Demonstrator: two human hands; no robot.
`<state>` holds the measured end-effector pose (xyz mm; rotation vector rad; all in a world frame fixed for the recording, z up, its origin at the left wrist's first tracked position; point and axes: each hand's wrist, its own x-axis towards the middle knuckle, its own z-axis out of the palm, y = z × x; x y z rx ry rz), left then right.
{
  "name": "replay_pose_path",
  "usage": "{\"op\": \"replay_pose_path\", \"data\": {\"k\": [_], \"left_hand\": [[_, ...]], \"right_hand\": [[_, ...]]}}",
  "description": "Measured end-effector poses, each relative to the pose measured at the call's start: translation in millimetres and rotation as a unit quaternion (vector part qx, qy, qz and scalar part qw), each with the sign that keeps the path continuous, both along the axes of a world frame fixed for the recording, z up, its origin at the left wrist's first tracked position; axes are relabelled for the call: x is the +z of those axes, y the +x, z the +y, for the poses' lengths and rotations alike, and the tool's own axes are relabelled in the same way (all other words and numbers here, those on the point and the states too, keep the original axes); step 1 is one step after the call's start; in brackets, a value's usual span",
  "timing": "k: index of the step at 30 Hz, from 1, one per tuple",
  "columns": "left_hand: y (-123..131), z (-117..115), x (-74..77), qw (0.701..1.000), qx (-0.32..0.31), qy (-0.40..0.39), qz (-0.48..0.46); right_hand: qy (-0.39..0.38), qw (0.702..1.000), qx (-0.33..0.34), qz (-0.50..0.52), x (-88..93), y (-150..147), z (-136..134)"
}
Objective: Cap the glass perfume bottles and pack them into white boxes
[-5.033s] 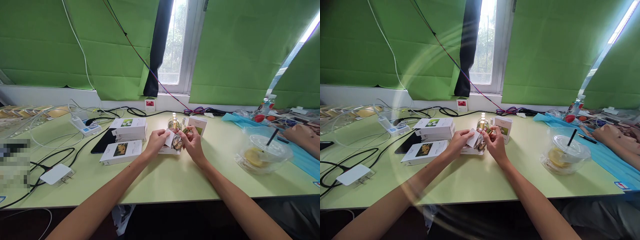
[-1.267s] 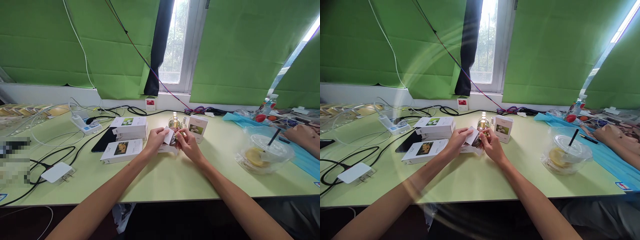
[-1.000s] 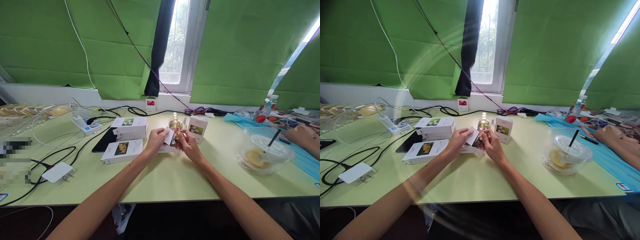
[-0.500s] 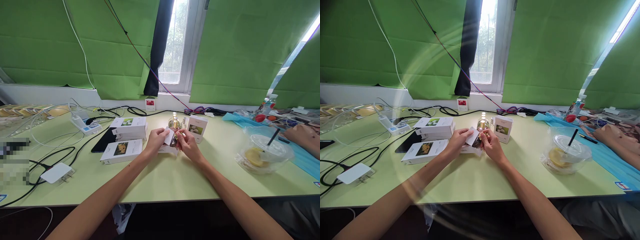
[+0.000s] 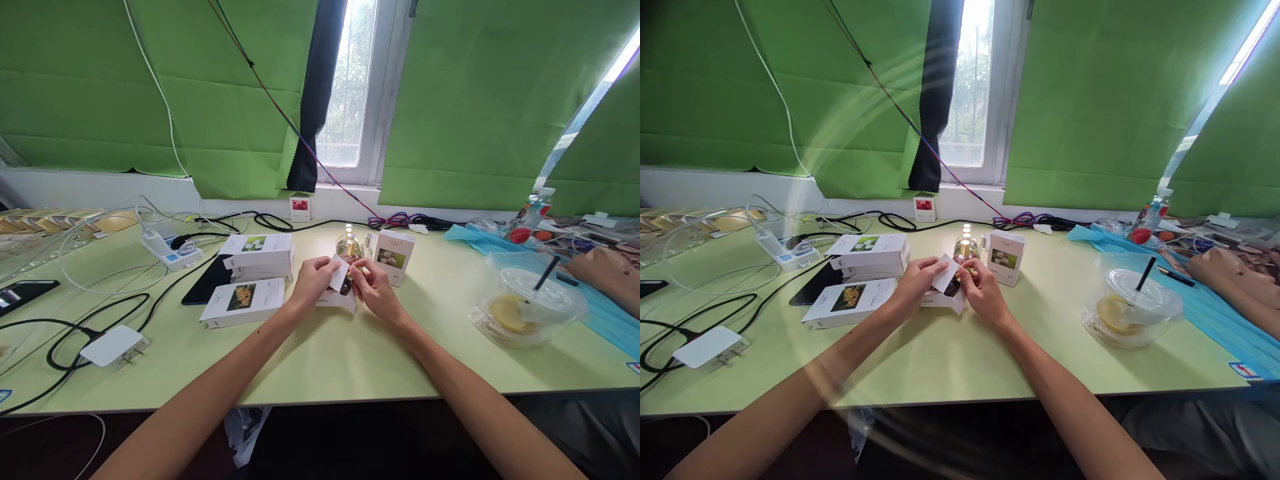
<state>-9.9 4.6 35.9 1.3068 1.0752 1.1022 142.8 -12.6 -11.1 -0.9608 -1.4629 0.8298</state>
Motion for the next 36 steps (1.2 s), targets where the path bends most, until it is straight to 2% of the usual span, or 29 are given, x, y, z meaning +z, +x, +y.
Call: {"op": "replay_pose_path", "data": {"k": [25, 36], "left_hand": [[-1.0, 1.6, -2.7, 0.999, 0.003, 0.015, 0.041], [0.6, 2.9, -2.4, 1.000, 0.019, -0.001, 0.025]], "right_hand": [[-0.025, 0.999, 0.022, 0.003, -1.1, 0.7, 1.3], [-0.051, 0.995, 0.086, -0.024, 5.4, 8.1, 1.4]]}}
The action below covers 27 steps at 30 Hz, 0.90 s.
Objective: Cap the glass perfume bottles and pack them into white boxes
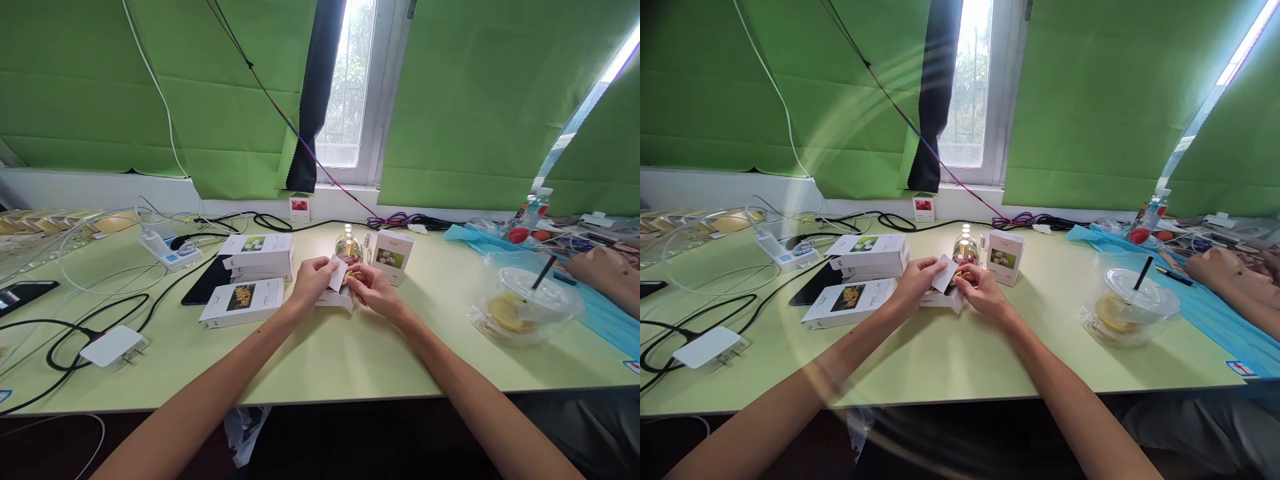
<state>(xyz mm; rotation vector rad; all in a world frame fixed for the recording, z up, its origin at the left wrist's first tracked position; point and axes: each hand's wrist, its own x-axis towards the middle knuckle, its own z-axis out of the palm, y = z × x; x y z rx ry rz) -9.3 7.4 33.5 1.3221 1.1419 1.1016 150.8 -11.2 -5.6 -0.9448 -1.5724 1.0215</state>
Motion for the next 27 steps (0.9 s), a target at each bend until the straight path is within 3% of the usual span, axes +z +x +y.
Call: {"op": "replay_pose_path", "data": {"k": [14, 27], "left_hand": [[1.6, -3.5, -2.0, 0.999, -0.021, 0.023, 0.027], [1.3, -5.4, -0.3, 0.997, -0.018, 0.040, 0.056]], "right_hand": [[0.062, 0.988, -0.053, -0.132, 2.5, -1.3, -3.3], [0.055, 0.989, -0.037, -0.133, 1.1, -2.7, -3.2]]}}
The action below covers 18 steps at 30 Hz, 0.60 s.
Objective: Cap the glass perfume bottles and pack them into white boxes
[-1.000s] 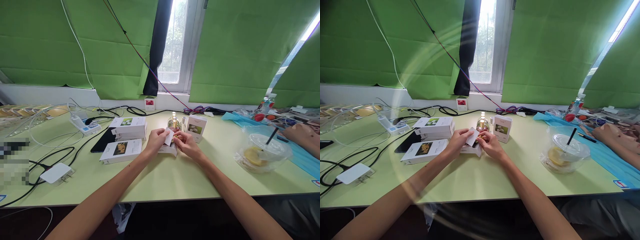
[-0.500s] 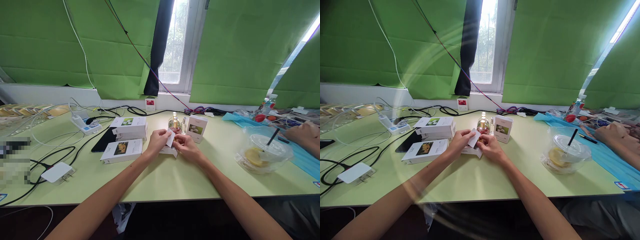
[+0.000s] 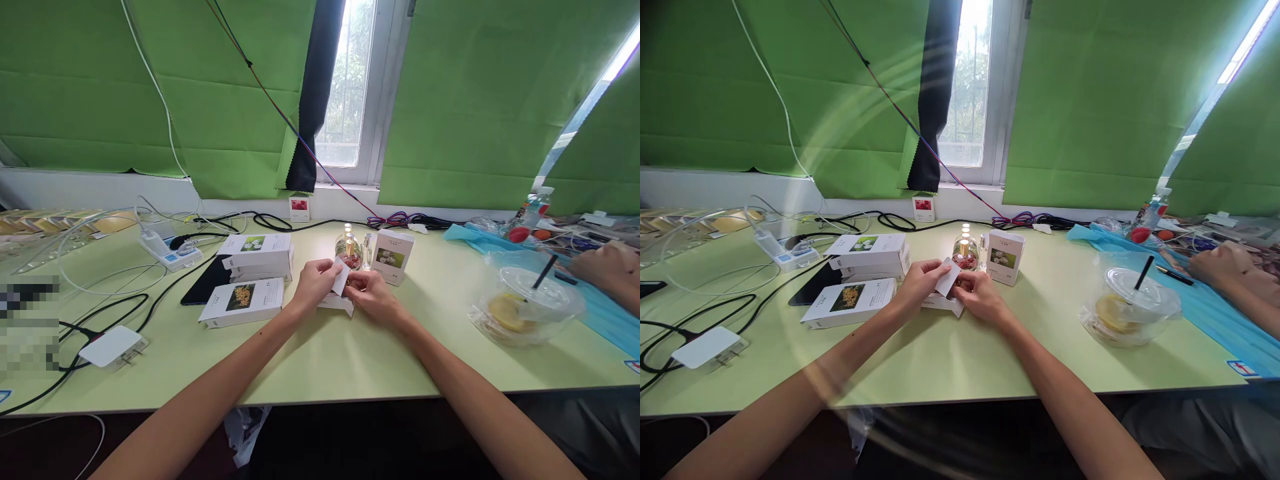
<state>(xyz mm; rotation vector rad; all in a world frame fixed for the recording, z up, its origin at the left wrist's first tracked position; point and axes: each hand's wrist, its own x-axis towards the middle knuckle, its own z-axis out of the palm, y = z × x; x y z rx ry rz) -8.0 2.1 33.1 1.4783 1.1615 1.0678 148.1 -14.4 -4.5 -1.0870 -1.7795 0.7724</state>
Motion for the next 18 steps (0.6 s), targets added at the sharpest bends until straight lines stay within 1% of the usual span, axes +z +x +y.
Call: {"op": "replay_pose_path", "data": {"k": [6, 11, 18], "left_hand": [[0.4, 1.2, 0.0, 1.000, 0.001, 0.012, -0.003], [0.6, 1.6, 1.0, 1.000, 0.014, -0.009, -0.026], [0.4, 2.4, 1.1, 0.997, 0.022, -0.030, -0.068]], "right_hand": [[0.011, 1.000, -0.008, -0.007, 0.7, -0.2, 0.0], [0.014, 1.000, -0.021, -0.007, 3.1, -2.7, -2.0], [-0.007, 0.998, -0.056, 0.040, 3.6, -4.7, -1.9]]}}
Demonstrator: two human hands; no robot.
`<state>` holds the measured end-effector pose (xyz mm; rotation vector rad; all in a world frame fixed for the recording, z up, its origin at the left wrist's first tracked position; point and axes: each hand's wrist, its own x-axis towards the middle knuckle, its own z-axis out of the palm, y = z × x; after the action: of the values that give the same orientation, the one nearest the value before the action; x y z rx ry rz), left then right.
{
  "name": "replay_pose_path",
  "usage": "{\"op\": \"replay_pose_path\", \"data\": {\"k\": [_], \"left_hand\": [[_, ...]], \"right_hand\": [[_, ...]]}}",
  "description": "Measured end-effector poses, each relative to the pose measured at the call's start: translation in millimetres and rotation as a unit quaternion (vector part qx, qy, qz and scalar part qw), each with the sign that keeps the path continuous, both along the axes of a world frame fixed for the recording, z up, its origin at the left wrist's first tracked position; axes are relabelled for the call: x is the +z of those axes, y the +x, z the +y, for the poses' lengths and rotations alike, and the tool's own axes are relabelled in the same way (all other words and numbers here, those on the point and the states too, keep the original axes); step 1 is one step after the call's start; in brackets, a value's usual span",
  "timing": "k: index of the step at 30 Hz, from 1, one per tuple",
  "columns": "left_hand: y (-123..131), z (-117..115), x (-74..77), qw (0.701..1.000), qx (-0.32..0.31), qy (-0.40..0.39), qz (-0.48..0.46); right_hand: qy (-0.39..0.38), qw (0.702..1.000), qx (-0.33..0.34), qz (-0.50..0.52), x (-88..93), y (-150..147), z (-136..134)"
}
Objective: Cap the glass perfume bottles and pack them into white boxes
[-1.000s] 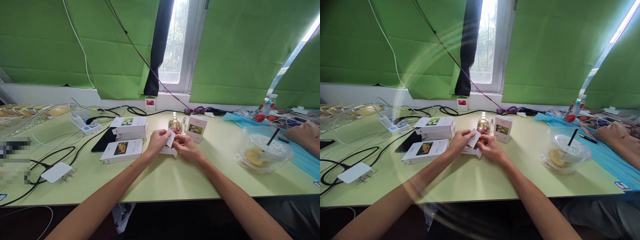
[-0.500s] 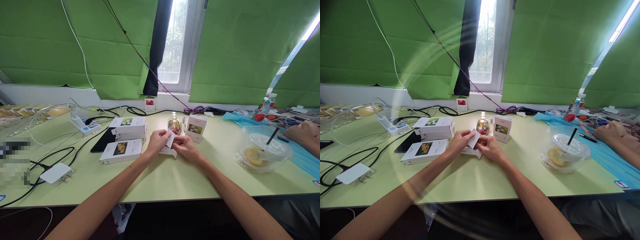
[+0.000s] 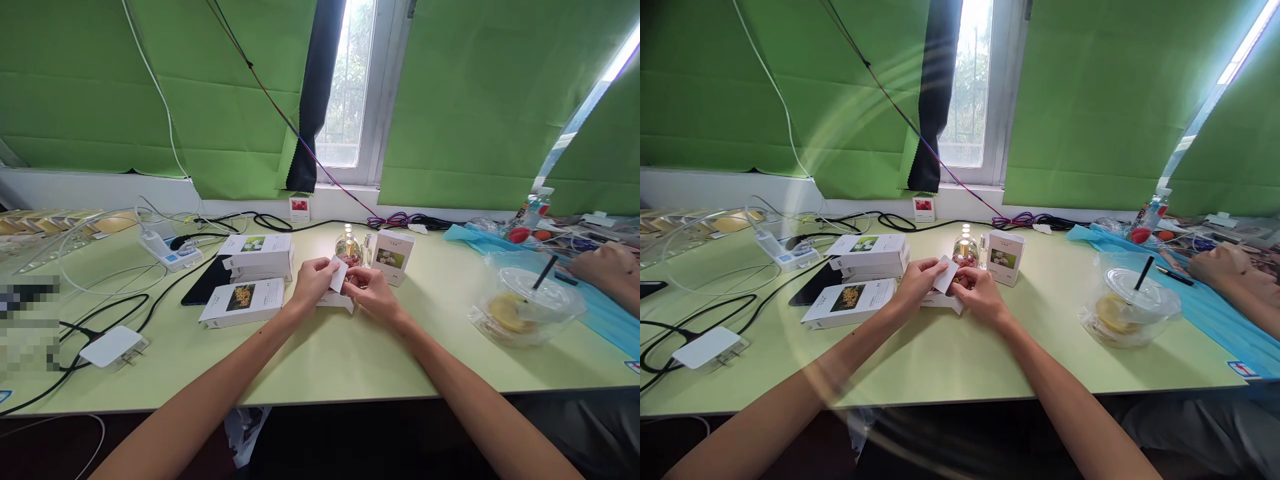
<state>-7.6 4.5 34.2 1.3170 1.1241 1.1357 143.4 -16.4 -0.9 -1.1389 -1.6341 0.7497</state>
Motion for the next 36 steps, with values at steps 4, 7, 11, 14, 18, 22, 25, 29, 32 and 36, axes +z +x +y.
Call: {"op": "replay_pose_path", "data": {"k": [4, 7, 11, 14, 18, 22, 25, 29, 32, 36], "left_hand": [[-0.2, 0.2, -1.3, 1.000, 0.008, -0.003, -0.003], [-0.2, 0.8, -2.0, 1.000, 0.013, 0.000, -0.008], [0.2, 1.2, -1.9, 1.000, 0.018, -0.011, -0.017], [0.4, 1.0, -1.4, 0.999, 0.021, -0.014, -0.023], [0.2, 1.1, -0.7, 0.999, 0.029, -0.011, -0.034], [-0.4, 3.0, -0.8, 0.998, 0.034, -0.015, -0.047], [-0.9, 5.2, -1.4, 0.998, 0.042, -0.014, -0.053], [-1.2, 6.5, -1.2, 0.997, 0.049, -0.022, -0.064], [-1.5, 6.3, -0.3, 0.996, 0.045, -0.032, -0.077], [-1.7, 5.3, 0.6, 0.994, 0.040, -0.038, -0.092]], "right_hand": [[0.008, 0.999, -0.011, 0.041, -1.3, -0.4, 1.4], [0.027, 0.998, -0.037, 0.044, -1.0, -0.9, 1.5], [0.049, 0.995, -0.080, 0.029, 0.8, -1.3, 0.9], [0.054, 0.993, -0.103, 0.002, 0.3, -0.6, 1.5], [0.054, 0.991, -0.124, -0.023, -6.3, 1.2, 5.8], [0.057, 0.988, -0.133, -0.044, -13.6, 2.0, 11.5], [0.057, 0.990, -0.123, -0.047, -14.4, 1.0, 13.1], [0.013, 0.997, -0.075, -0.021, -10.3, -1.0, 10.5], [-0.008, 0.998, -0.055, 0.016, -6.9, -1.9, 7.1], [-0.034, 0.997, -0.042, 0.058, -3.7, -1.9, 4.5]]}}
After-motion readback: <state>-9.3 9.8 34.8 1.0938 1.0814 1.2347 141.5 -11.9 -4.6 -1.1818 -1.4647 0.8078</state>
